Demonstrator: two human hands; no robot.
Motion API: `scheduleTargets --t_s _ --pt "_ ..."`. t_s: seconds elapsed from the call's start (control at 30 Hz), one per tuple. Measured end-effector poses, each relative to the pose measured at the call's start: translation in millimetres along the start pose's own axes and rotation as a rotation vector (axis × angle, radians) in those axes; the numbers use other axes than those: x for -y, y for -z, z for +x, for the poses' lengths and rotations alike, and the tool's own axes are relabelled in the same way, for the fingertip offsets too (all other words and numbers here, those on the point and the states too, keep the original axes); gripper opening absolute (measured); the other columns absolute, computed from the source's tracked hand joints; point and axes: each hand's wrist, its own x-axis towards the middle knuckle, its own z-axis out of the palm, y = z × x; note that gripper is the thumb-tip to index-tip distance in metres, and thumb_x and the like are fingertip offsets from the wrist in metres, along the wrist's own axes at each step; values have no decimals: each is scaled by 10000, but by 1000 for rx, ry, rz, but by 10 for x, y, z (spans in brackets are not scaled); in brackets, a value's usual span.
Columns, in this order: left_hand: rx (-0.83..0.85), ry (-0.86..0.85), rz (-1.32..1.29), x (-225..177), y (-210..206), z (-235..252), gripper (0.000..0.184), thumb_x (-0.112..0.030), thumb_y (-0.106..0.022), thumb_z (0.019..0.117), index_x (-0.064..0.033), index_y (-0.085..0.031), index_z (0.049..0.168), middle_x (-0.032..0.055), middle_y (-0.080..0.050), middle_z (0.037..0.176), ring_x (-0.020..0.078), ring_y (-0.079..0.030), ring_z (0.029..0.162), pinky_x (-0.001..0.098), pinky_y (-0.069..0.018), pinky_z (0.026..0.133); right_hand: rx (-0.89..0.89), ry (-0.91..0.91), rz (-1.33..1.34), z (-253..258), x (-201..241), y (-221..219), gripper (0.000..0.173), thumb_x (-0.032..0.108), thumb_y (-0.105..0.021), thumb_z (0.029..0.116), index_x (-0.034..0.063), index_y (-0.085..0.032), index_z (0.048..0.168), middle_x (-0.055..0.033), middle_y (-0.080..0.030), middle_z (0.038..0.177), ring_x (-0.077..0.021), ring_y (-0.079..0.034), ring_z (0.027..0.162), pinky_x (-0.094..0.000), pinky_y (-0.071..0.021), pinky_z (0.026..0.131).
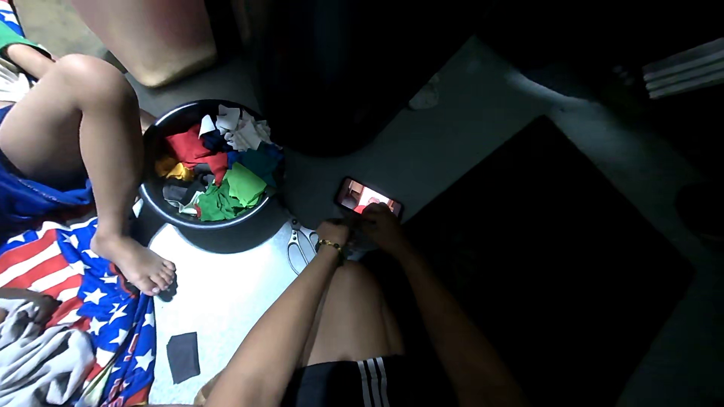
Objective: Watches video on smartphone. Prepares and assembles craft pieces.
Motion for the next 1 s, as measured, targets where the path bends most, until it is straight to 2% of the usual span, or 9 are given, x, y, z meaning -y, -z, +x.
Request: scheduleTargets --t_s 0.1,0.17,0.23,0.3,0.43,0.6,0.77,0.9,1.0 --pt "9 1 103 59 -6 111 327 -221 -553 1078 40 -673 1235 240 -675 1213 309 -665 1108 443 -517 999 -214 -40 37 18 -168 -76 206 94 -733 925 -73 -738 1046 -286 -638 1203 -456 -571 1191 -585 -434 1046" --pt "-4 8 104 96 1 152 312 -219 -567 1072 20 -679 1238 218 -689 1190 286 -679 1068 423 -531 973 -297 -59 -13 92 -325 -83 466 170 -837 839 -43 -692 1226 -313 -560 1370 -492 -494 1317 -615 -395 1101" --pt "-25 20 79 117 -8 173 303 -227 -601 1057 8 -687 1229 196 -706 1149 255 -695 1004 398 -549 930 -258 -87 -67 165 -421 -67 756 257 -906 764 -21 -595 1394 -339 -456 1490 -515 -413 1402 -621 -360 1139" --pt "-24 32 72 97 -18 169 306 -233 -609 1054 2 -687 1234 189 -709 1155 246 -699 1010 394 -547 939 -201 -82 -120 224 -467 -46 852 305 -920 745 -10 -548 1443 -326 -480 1479 -503 -437 1393 -624 -363 1138" --pt "-21 38 134 68 -4 162 309 -246 -610 1053 -7 -697 1228 184 -704 1196 253 -687 1073 400 -528 981 -107 -100 -107 299 -476 -32 913 307 -917 744 -13 -496 1489 -299 -521 1462 -469 -479 1376 -628 -358 1140" --pt "-41 28 99 80 -19 175 313 -254 -659 1027 1 -700 1203 182 -709 1166 244 -695 1039 388 -542 953 -94 -112 -16 298 -463 10 924 261 -933 735 5 -481 1500 -289 -519 1455 -466 -475 1372 -646 -402 1093" --pt "-60 9 55 95 -24 160 334 -217 -701 998 28 -675 1222 210 -694 1199 280 -682 1097 420 -532 994 -183 -116 52 256 -440 57 875 272 -905 778 -26 -483 1483 -292 -527 1444 -434 -501 1355 -563 -417 1124" --pt "-58 -32 -9 111 -48 162 297 -160 -663 1015 61 -624 1210 195 -673 1063 215 -667 878 358 -559 837 -180 -105 55 222 -409 109 890 245 -913 756 -38 -481 1481 -302 -528 1437 -434 -501 1357 -541 -409 1140" --pt "-47 -57 -46 83 -55 141 310 -118 -643 1020 65 -592 1265 186 -665 1019 192 -648 768 335 -567 757 -178 -103 63 186 -368 105 883 234 -926 737 -39 -502 1461 -295 -553 1413 -427 -519 1339 -541 -416 1132"
